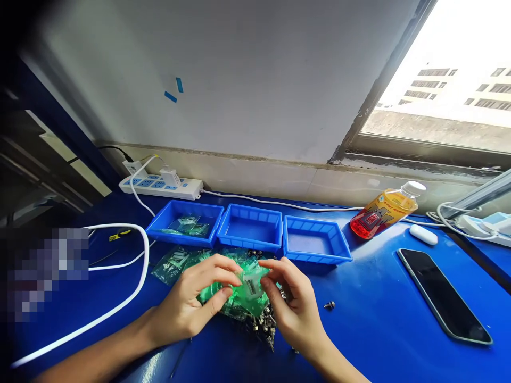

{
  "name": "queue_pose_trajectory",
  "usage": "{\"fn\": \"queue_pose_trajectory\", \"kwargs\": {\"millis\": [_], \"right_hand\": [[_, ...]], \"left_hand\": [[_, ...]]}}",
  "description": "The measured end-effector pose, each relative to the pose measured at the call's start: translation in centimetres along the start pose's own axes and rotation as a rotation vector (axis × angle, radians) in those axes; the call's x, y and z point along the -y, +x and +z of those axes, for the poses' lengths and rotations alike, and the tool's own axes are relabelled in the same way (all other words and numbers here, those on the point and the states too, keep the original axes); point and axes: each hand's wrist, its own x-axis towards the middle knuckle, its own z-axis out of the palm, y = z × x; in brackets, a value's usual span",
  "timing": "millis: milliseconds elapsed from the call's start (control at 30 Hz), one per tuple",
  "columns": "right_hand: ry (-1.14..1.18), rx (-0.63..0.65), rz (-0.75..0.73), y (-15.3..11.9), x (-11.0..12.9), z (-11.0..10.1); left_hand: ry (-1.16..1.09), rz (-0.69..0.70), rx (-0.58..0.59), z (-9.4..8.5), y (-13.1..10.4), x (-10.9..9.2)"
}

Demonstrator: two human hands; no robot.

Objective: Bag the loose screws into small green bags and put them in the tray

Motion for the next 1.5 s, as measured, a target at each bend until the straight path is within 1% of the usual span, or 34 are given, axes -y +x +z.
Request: {"fn": "queue_pose_trajectory", "kwargs": {"millis": [67, 100, 167, 200, 233, 267, 300, 333, 367, 400, 467, 567, 633, 700, 767, 867, 933, 967, 1033, 1067, 1100, 1167, 1233, 1300, 1333, 1400, 1433, 1500], "right_hand": [[0.054, -0.079, 0.027, -0.1, 0.0, 0.1], [0.072, -0.123, 0.034, 0.0, 0.0, 0.2], [0.097, -0.211, 0.022, 0.1, -0.1, 0.1], [0.105, -0.242, 0.005, 0.2, -0.1, 0.0], [0.107, -0.260, -0.017, 0.2, -0.2, -0.1], [0.102, -0.262, -0.041, 0.3, -0.2, -0.2], [0.091, -0.254, -0.065, 0.4, -0.3, -0.2], [0.078, -0.242, -0.088, 0.4, -0.3, -0.3], [0.064, -0.228, -0.106, 0.4, -0.4, -0.2], [0.053, -0.213, -0.119, 0.3, -0.5, -0.2], [0.035, -0.179, -0.133, 0.2, -0.6, 0.0], [-0.007, -0.140, -0.171, 0.0, -0.7, 0.3], [-0.042, -0.138, -0.207, 0.1, -0.8, 0.2], [-0.062, -0.141, -0.224, 0.2, -0.9, 0.1], [-0.072, -0.143, -0.218, 0.3, -1.0, -0.1], [-0.094, -0.139, -0.199, 0.3, -1.2, -0.2], [-0.115, -0.120, -0.195, 0.3, -1.1, -0.1], [-0.125, -0.106, -0.194, 0.3, -1.1, -0.1], [-0.146, -0.094, -0.195, 0.3, -0.9, 0.0], [-0.155, -0.102, -0.200, 0.4, -0.7, 0.1], [-0.165, -0.115, -0.211, 0.5, -0.6, 0.1], [-0.193, -0.134, -0.279, 0.9, -0.1, 0.2], [-0.244, -0.116, -0.416, 1.5, 0.3, 0.4], [-0.321, -0.080, -0.562, 1.9, 0.6, 0.7], [-0.361, -0.070, -0.615, 2.0, 0.6, 1.0], [-0.429, -0.070, -0.655, 1.9, 0.3, 1.6], [-0.455, -0.078, -0.644, 1.6, 0.0, 1.9], [-0.487, -0.090, -0.556, 1.1, -0.4, 2.4]], "left_hand": [[0.084, 0.015, -0.055, -0.5, -0.3, -1.0], [0.132, 0.015, -0.097, -0.8, -0.8, -1.5], [0.231, -0.015, -0.166, -1.2, -2.8, -2.7], [0.282, -0.020, -0.176, -1.2, -4.1, -3.2], [0.334, -0.037, -0.155, -1.1, -5.5, -3.6], [0.387, -0.063, -0.134, -0.9, -7.0, -3.8], [0.451, -0.130, -0.132, -0.6, -8.3, -4.0], [0.507, -0.176, -0.136, -0.2, -9.4, -4.0], [0.556, -0.193, -0.131, 0.3, -10.2, -4.0], [0.593, -0.202, -0.106, 0.7, -10.7, -3.9], [0.630, -0.208, -0.068, 1.4, -11.0, -3.7], [0.621, -0.221, -0.045, 2.1, -10.4, -3.3], [0.594, -0.221, -0.039, 2.4, -9.9, -3.0], [0.555, -0.220, -0.008, 2.6, -9.4, -2.8], [0.504, -0.230, 0.059, 2.8, -8.8, -2.7], [0.403, -0.233, 0.192, 3.0, -7.7, -2.7], [0.317, -0.172, 0.263, 3.1, -6.8, -2.7], [0.267, -0.127, 0.275, 3.1, -6.2, -2.7], [0.150, -0.083, 0.251, 2.8, -5.0, -2.5], [0.080, -0.111, 0.226, 2.6, -4.2, -2.4], [-0.004, -0.177, 0.203, 2.3, -3.4, -2.2], [-0.224, -0.386, 0.190, 1.5, -1.6, -1.7], [-0.518, -0.546, 0.202, 0.8, 0.3, -1.0], [-0.683, -0.660, 0.211, 0.2, 1.8, -0.4], [-0.700, -0.686, 0.209, 0.0, 2.3, -0.1], [-0.620, -0.675, 0.178, -0.1, 2.7, 0.4], [-0.543, -0.639, 0.143, 0.0, 2.5, 0.6], [-0.356, -0.527, 0.051, 0.2, 1.7, 1.0]]}}
